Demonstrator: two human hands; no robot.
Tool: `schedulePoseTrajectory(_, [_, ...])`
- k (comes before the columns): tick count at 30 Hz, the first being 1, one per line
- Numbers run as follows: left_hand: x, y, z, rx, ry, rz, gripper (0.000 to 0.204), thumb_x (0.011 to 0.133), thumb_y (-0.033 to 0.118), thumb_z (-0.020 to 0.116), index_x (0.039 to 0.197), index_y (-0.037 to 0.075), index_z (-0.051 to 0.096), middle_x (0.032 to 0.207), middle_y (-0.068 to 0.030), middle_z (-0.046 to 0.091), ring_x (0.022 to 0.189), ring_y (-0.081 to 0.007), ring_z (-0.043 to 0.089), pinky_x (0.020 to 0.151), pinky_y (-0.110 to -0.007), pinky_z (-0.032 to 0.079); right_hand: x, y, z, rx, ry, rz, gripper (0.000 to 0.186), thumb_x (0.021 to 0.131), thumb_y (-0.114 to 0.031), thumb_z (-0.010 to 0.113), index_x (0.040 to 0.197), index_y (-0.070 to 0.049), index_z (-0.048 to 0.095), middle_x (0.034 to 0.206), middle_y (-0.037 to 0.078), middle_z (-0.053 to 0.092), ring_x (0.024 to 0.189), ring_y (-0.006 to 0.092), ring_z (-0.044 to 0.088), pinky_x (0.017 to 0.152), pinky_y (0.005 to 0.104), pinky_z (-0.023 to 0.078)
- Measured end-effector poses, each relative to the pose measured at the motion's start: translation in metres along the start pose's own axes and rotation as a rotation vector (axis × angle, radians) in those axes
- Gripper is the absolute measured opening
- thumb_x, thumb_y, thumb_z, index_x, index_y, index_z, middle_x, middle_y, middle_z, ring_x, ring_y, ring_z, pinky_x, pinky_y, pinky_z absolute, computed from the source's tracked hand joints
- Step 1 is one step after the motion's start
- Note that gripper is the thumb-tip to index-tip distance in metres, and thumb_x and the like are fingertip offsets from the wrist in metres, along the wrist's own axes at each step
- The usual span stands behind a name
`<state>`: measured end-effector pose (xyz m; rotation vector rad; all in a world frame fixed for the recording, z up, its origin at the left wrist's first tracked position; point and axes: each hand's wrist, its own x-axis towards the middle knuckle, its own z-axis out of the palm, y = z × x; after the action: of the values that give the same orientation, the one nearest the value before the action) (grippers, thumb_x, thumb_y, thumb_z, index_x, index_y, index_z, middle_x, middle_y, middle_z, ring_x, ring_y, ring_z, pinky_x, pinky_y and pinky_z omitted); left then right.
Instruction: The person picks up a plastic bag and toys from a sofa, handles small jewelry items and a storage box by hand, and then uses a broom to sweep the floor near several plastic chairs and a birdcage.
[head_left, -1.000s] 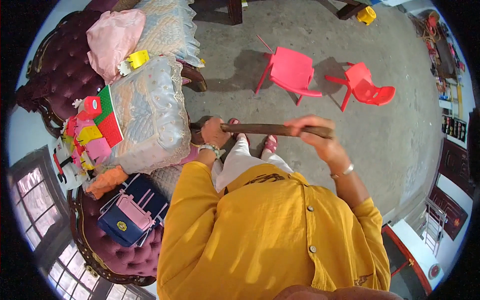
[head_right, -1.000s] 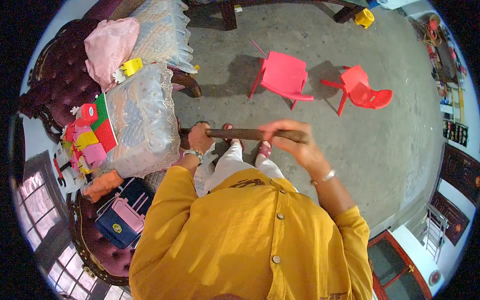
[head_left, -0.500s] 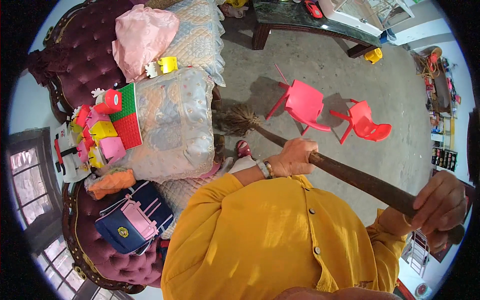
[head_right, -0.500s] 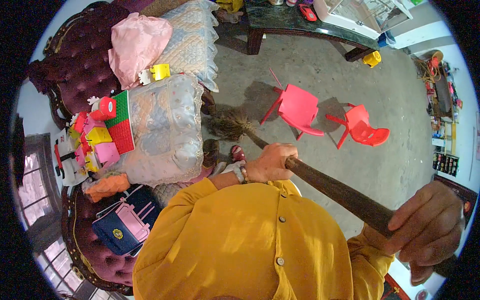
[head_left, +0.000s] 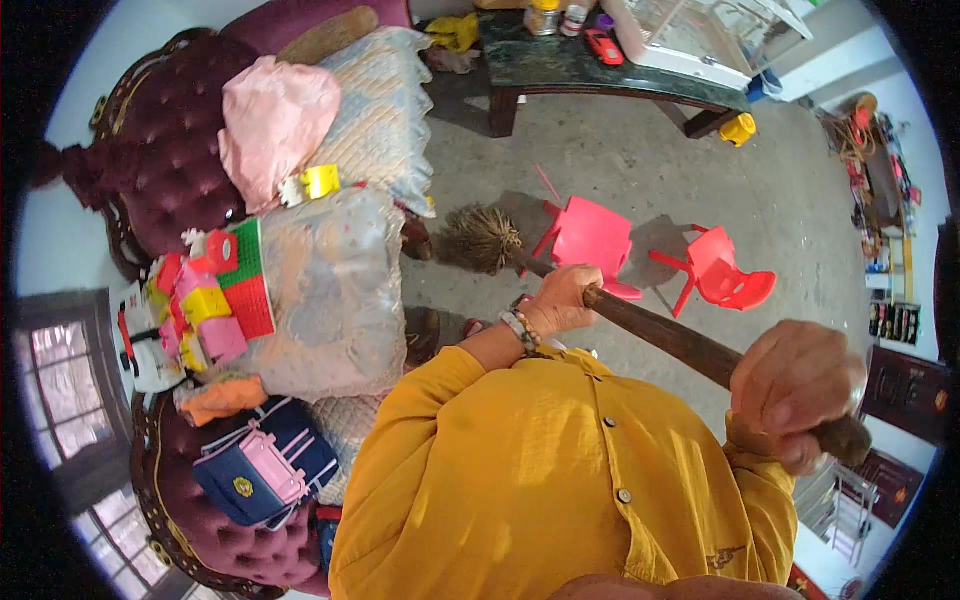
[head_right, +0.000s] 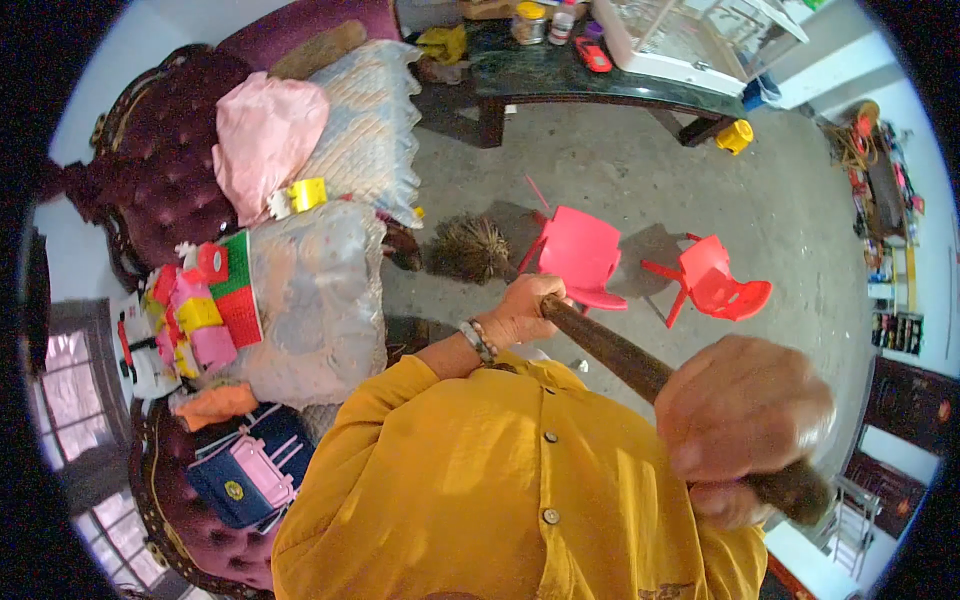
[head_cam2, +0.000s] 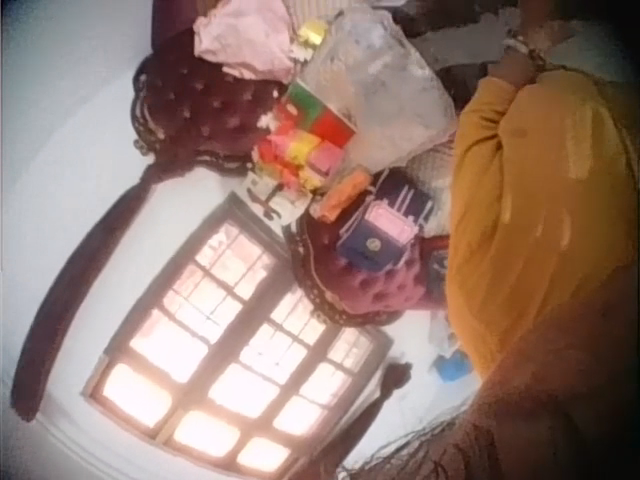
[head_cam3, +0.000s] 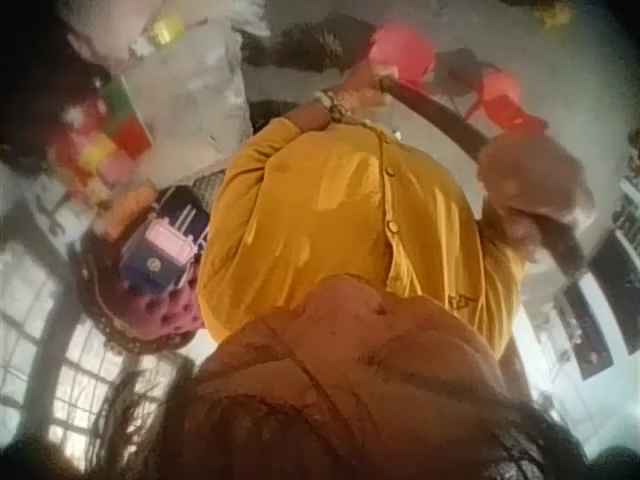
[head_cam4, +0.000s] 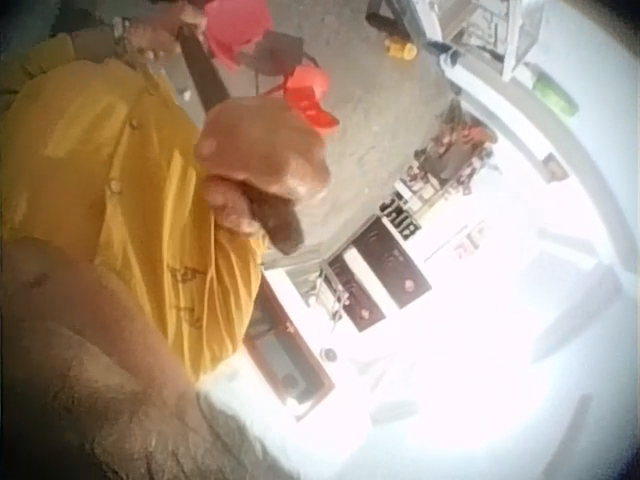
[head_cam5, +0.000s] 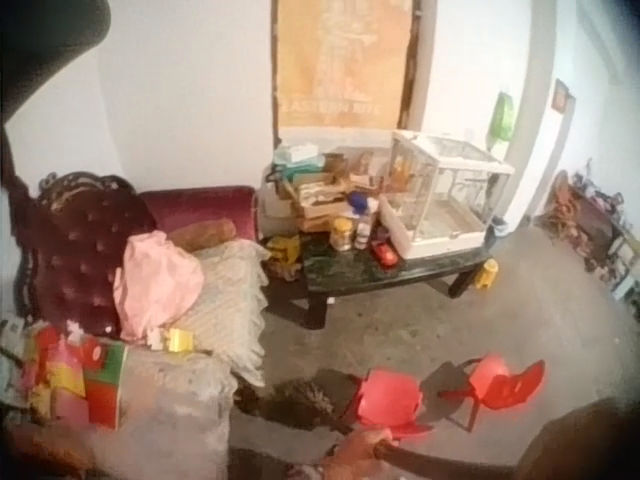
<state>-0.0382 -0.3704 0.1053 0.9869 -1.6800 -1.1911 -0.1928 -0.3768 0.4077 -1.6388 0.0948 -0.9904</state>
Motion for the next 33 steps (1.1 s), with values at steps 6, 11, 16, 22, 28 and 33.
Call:
schedulePoseTrajectory(6, [0.048, 0.018, 0.002, 0.106, -0.121, -0.007, 0.033, 0.065, 0.028, 0.066, 0.077, 0.003, 0.048, 0.07, -0.0132, 0.05, 0.062, -0.0351, 0.05, 0.057, -0.039, 0.041, -0.038, -0.021, -0.055, -0.015, 0.026, -0.123, 0.012, 0.075, 0.0, 0.067, 0.077, 0.007, 0.058, 0.055, 0.01, 0.057, 0.038, 0.019, 0.053, 0.039, 0.0301, 0.047])
schedulePoseTrajectory(11, [0.044, -0.049, -0.003, 0.41, 0.088, -0.22, 0.016, 0.059, 0.005, 0.062, 0.071, 0.006, 0.051, 0.072, -0.0122, 0.056, 0.073, -0.0362, 0.054, 0.064, -0.045, 0.043, -0.082, 0.04, -0.071, -0.204, 0.36, 0.069, 0.007, 0.074, -0.005, 0.056, 0.076, 0.0, 0.059, 0.06, 0.008, 0.058, 0.048, 0.0207, 0.056, 0.05, 0.0361, 0.051])
schedulePoseTrajectory(16, [0.078, -0.051, -0.003, 0.354, 0.132, -0.086, 0.017, 0.059, 0.006, 0.064, 0.071, 0.006, 0.052, 0.072, -0.0129, 0.055, 0.073, -0.0366, 0.054, 0.063, -0.044, 0.043, -0.063, 0.04, -0.076, -0.276, 0.446, 0.269, 0.011, 0.069, -0.006, 0.057, 0.077, 0.002, 0.06, 0.059, 0.008, 0.057, 0.051, 0.0235, 0.057, 0.054, 0.036, 0.051])
schedulePoseTrajectory(22, [0.11, -0.028, -0.006, 0.225, -0.009, 0.057, 0.022, 0.065, 0.019, 0.067, 0.072, 0.006, 0.05, 0.069, -0.0123, 0.052, 0.068, -0.035, 0.053, 0.059, -0.042, 0.04, 0.002, 0.027, -0.058, -0.41, 0.06, -0.12, 0.013, 0.069, -0.001, 0.063, 0.079, 0.006, 0.059, 0.055, 0.01, 0.055, 0.042, 0.0228, 0.054, 0.043, 0.0354, 0.049])
schedulePoseTrajectory(28, [0.112, 0.009, -0.036, 0.124, -0.154, 0.255, 0.028, 0.055, 0.02, 0.071, 0.075, 0.008, 0.057, 0.073, -0.0119, 0.058, 0.071, -0.0347, 0.055, 0.067, -0.043, 0.041, -0.003, 0.007, -0.055, -0.383, 0.166, -0.319, 0.01, 0.078, -0.005, 0.061, 0.082, 0.001, 0.054, 0.059, 0.005, 0.057, 0.041, 0.0163, 0.055, 0.04, 0.0304, 0.05])
schedulePoseTrajectory(33, [0.08, -0.056, -0.071, 0.286, -0.006, -0.043, 0.015, 0.066, 0.006, 0.065, 0.065, 0.004, 0.049, 0.058, -0.0097, 0.049, 0.054, -0.0234, 0.048, 0.053, -0.035, 0.041, -0.013, 0.045, -0.072, -0.325, 0.389, 0.231, 0.013, 0.084, -0.015, 0.062, 0.085, -0.003, 0.064, 0.077, 0.005, 0.063, 0.066, 0.0135, 0.059, 0.056, 0.0273, 0.045])
